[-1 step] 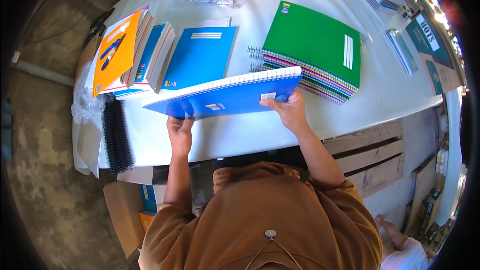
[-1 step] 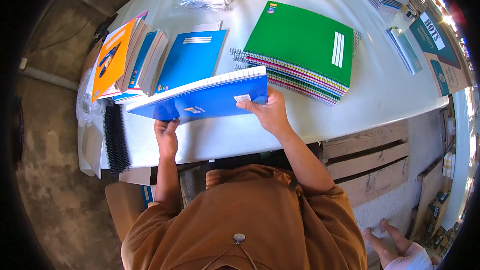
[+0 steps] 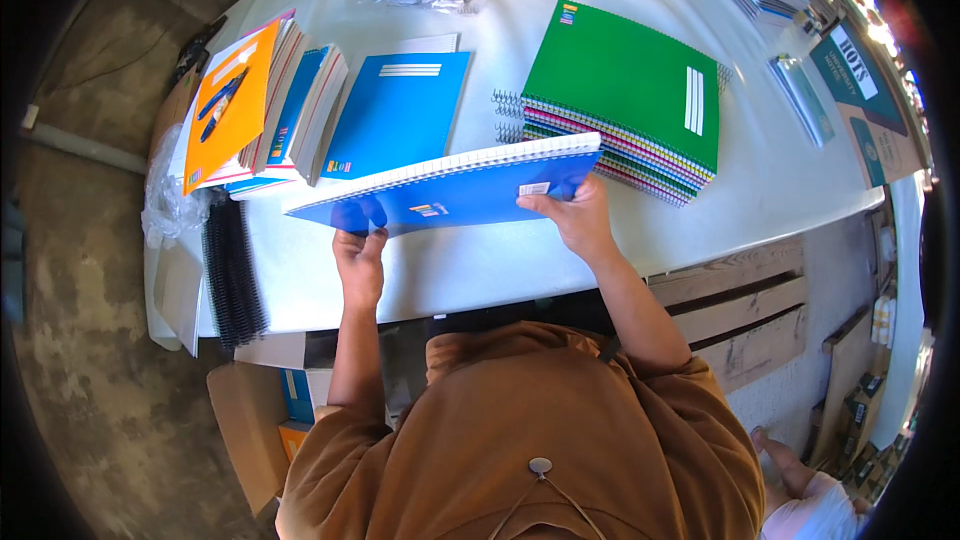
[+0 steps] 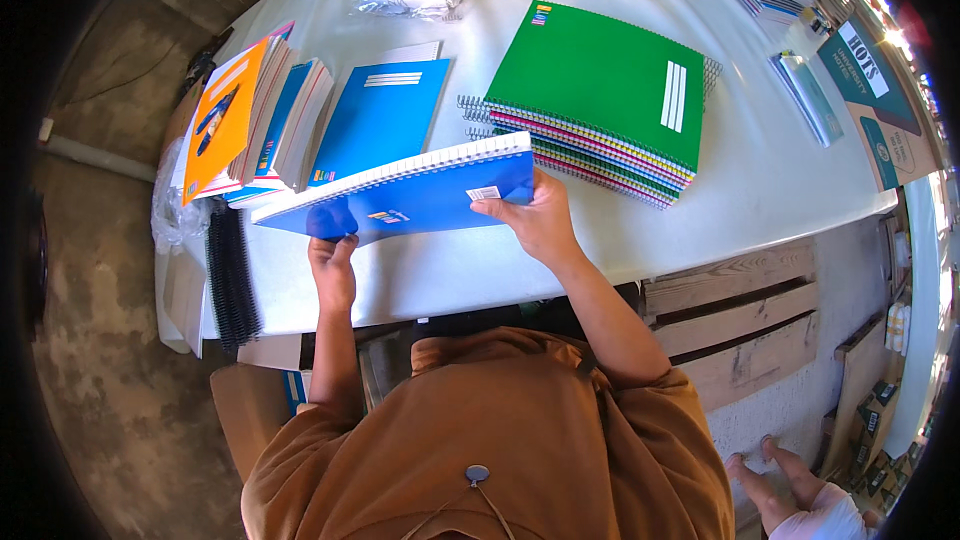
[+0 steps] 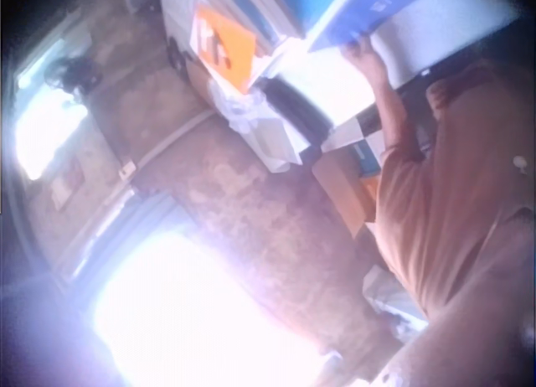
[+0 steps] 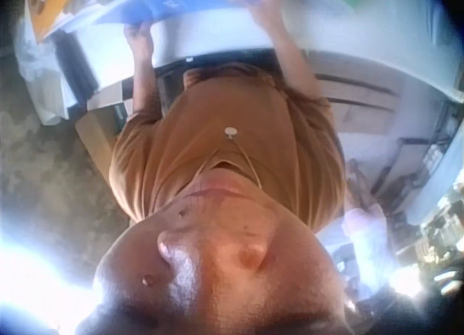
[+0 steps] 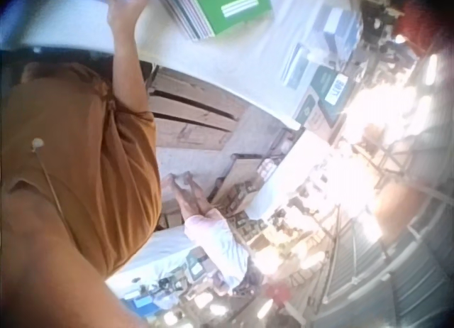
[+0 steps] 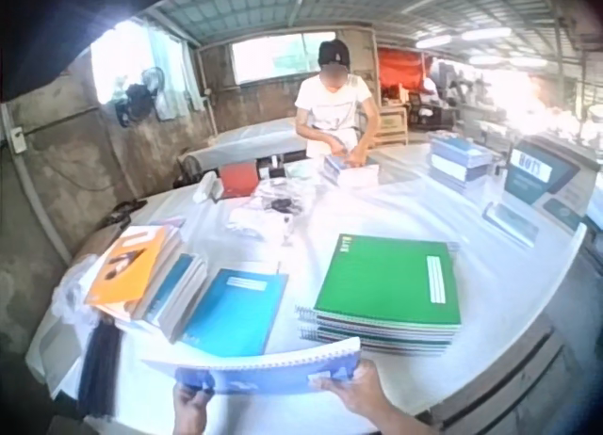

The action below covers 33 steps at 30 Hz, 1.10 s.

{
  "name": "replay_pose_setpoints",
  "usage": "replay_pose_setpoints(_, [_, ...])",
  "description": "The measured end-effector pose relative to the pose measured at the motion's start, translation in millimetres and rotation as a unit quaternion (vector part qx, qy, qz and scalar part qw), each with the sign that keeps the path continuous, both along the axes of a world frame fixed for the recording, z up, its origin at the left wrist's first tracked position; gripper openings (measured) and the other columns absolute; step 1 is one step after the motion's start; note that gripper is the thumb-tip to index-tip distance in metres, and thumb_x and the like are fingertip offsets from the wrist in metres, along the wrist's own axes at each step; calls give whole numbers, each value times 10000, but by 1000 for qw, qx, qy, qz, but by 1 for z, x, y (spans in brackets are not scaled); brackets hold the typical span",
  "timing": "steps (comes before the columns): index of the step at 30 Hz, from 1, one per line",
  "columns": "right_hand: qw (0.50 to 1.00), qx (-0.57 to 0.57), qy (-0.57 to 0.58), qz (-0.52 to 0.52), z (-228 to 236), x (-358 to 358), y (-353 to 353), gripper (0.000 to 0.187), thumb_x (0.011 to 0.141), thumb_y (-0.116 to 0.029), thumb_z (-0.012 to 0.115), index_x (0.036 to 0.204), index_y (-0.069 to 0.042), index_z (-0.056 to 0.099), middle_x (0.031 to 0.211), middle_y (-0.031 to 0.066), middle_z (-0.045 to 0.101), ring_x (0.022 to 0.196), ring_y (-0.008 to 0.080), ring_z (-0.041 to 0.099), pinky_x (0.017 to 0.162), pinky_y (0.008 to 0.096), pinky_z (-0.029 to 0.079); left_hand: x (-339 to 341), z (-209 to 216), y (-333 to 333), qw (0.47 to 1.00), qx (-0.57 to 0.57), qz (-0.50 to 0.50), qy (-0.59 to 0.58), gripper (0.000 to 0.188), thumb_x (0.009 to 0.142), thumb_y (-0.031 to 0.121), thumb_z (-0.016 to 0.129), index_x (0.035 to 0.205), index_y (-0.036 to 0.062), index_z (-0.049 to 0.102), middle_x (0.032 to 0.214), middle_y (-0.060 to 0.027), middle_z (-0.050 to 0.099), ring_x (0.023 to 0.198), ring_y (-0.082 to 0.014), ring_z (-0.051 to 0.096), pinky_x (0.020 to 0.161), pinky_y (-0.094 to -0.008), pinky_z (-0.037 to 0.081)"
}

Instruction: The person collates notebooks by taking individual notebooks from stacks of different colors, fanning the pages, and placing them into a new stack. The person handles red, green, blue, and yellow notebooks and uses a pair of pliers to adjust the spiral binding on one notebook.

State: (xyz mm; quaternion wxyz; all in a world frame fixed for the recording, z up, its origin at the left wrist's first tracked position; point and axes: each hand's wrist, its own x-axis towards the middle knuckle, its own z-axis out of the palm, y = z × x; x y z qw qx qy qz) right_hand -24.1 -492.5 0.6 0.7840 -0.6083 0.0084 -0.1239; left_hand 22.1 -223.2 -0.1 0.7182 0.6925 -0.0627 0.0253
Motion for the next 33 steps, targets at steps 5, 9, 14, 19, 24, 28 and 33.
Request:
replay_pose_setpoints(5, [995, -85, 8, 55, 22, 6, -17, 313, 687, -45, 763, 952, -28, 598, 920, 47, 640, 799, 96, 596, 732, 254, 496, 5, -22, -10, 997, 80, -11, -2, 278, 724, -99, 503, 985, -15, 546, 902, -43, 589, 823, -114, 532, 760, -248, 425])
replay_pose_setpoints(9, [988, -65, -82, 118, 54, 11, -19, 364, 743, -82, 723, 1070, -4, 586, 929, 44, 637, 789, 112, 594, 695, 260, 484, 2, -28, 3, 993, 114, -18, 27, 286, 717, -103, 502, 993, -38, 537, 935, -61, 596, 858, -136, 544, 802, -275, 431])
replay_pose_setpoints(14, [946, -284, -114, 107, 60, 4, -24, 232, 812, -76, 621, 1032, -11, 654, 945, 91, 679, 767, 118, 621, 707, 241, 480, 31, -7, 103, 813, 540, 184, -114, 305, 756, 114, 631, 1051, 86, 561, 895, -104, 600, 864, -312, 585, 778, -388, 455])
replay_pose_setpoints(19, [963, -241, -101, 72, 49, 2, -23, 233, 811, -74, 624, 1033, -11, 654, 920, 90, 682, 737, 110, 619, 680, 229, 479, 10, -8, 208, 525, 764, 369, 66, 304, 821, 322, 596, 971, 72, 513, 957, -116, 568, 925, -286, 560, 742, -428, 478])
replay_pose_setpoints(24, [965, -234, -94, 72, 46, 2, -24, 234, 809, -93, 636, 1024, -4, 656, 888, 93, 680, 692, 103, 602, 647, 221, 468, 13, -2, 221, 596, 727, 331, 81, 260, 848, 283, 561, 980, 65, 507, 920, -130, 576, 837, -302, 587, 727, -433, 487])
replay_pose_setpoints(28, [955, -261, -128, 56, 51, 1, -22, 227, 814, -103, 632, 1013, 3, 656, 925, 104, 682, 695, 112, 618, 637, 232, 478, 18, 19, 227, 621, 651, 435, -40, 281, 876, 301, 539, 1054, 84, 527, 897, -119, 587, 774, -282, 600, 673, -402, 494])
replay_pose_setpoints(33, [947, -288, -139, 36, 47, 1, -29, 234, 821, -117, 632, 1019, 5, 651, 938, 109, 679, 713, 121, 622, 650, 235, 478, 18, 63, 212, 982, -138, 131, -2, 393, 927, 292, 486, 1230, 46, 433, 953, -101, 600, 853, -215, 596, 763, -383, 480])
